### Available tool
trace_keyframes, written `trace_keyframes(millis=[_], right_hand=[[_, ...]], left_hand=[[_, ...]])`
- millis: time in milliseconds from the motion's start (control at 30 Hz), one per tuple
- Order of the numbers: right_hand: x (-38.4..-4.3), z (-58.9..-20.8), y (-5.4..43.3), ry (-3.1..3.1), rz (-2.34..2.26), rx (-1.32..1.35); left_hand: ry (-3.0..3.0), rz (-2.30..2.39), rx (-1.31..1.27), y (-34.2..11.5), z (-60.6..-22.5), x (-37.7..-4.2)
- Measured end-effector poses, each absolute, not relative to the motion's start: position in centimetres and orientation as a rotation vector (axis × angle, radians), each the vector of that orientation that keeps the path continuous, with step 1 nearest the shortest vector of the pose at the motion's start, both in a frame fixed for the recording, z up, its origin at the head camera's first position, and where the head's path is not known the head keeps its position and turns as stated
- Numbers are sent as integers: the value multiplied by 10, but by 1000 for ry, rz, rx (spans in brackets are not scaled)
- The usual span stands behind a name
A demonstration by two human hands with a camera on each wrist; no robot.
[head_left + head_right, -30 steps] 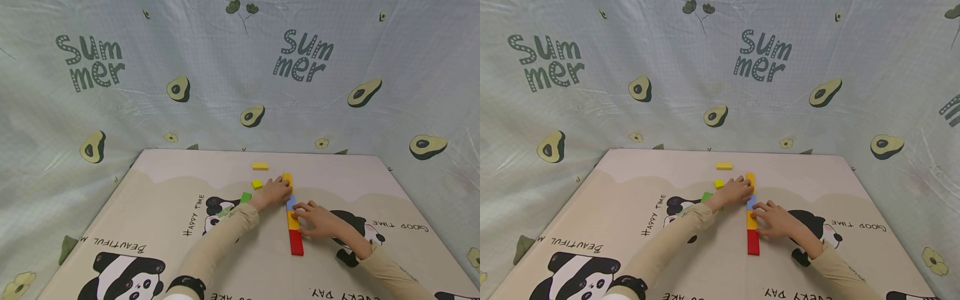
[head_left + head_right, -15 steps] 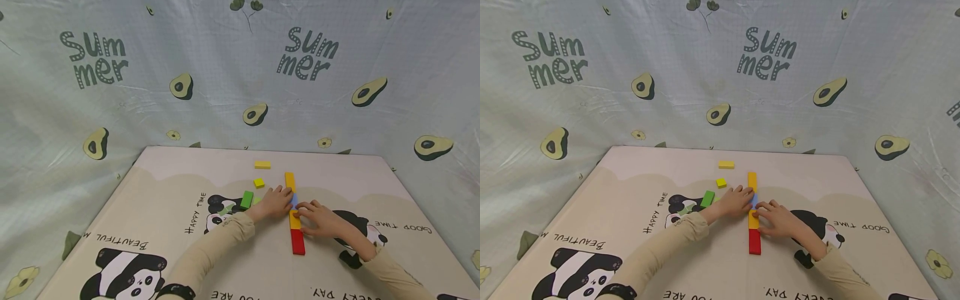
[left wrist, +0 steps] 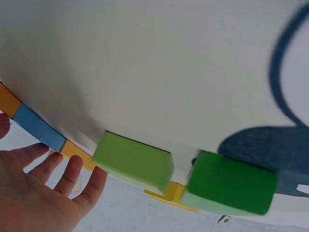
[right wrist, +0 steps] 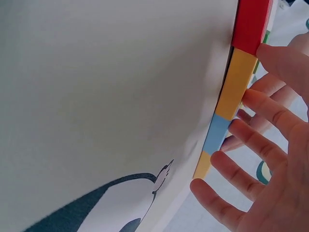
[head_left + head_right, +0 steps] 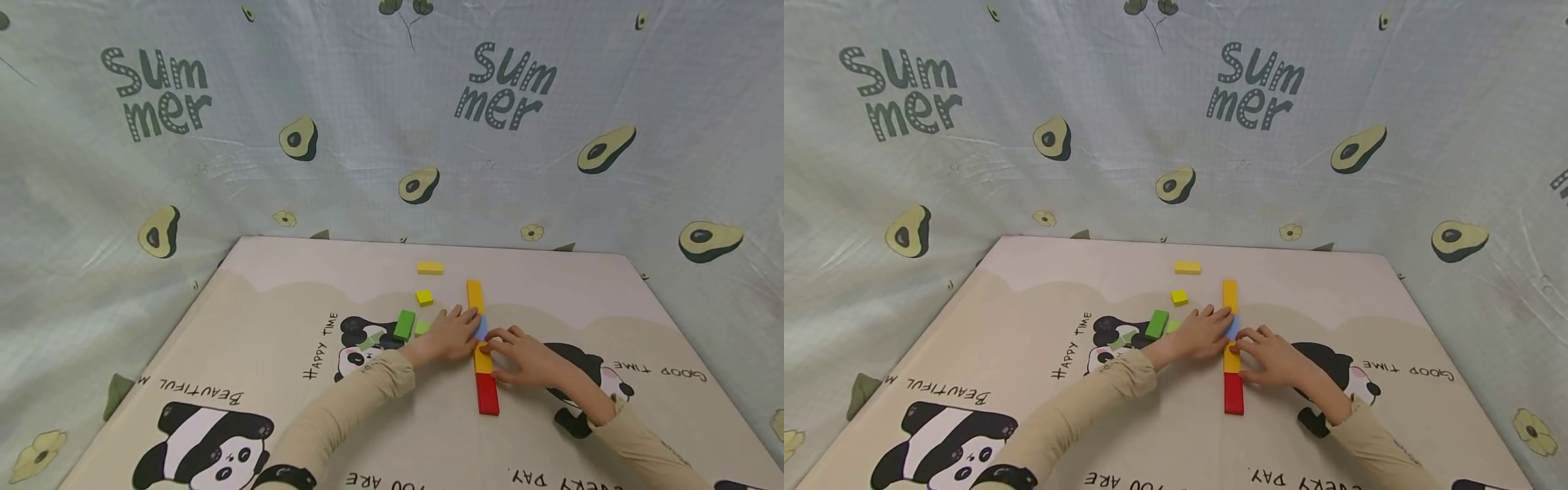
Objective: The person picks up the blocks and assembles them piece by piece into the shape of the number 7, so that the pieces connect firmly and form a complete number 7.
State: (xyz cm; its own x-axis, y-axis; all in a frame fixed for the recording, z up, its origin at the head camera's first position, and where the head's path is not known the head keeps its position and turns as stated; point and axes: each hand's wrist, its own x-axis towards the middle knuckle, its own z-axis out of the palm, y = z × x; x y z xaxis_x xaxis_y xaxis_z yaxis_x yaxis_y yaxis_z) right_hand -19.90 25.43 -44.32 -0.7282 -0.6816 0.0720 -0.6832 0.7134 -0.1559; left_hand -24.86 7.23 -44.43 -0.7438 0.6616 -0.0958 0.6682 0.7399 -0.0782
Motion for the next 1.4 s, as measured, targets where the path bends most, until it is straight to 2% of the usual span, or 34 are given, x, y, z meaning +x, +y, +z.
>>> trace_keyframes(millis=[367, 833, 1400], right_hand=[[-197, -439, 253, -2918, 262, 1154], [-196, -439, 254, -2941, 252, 1135], [-196, -437, 251, -2965, 246, 1115]], left_hand=[[2830, -140, 1218, 57, -436, -249], [2854, -169, 1532, 16, -429, -251], [2867, -166, 1633, -22, -432, -261]])
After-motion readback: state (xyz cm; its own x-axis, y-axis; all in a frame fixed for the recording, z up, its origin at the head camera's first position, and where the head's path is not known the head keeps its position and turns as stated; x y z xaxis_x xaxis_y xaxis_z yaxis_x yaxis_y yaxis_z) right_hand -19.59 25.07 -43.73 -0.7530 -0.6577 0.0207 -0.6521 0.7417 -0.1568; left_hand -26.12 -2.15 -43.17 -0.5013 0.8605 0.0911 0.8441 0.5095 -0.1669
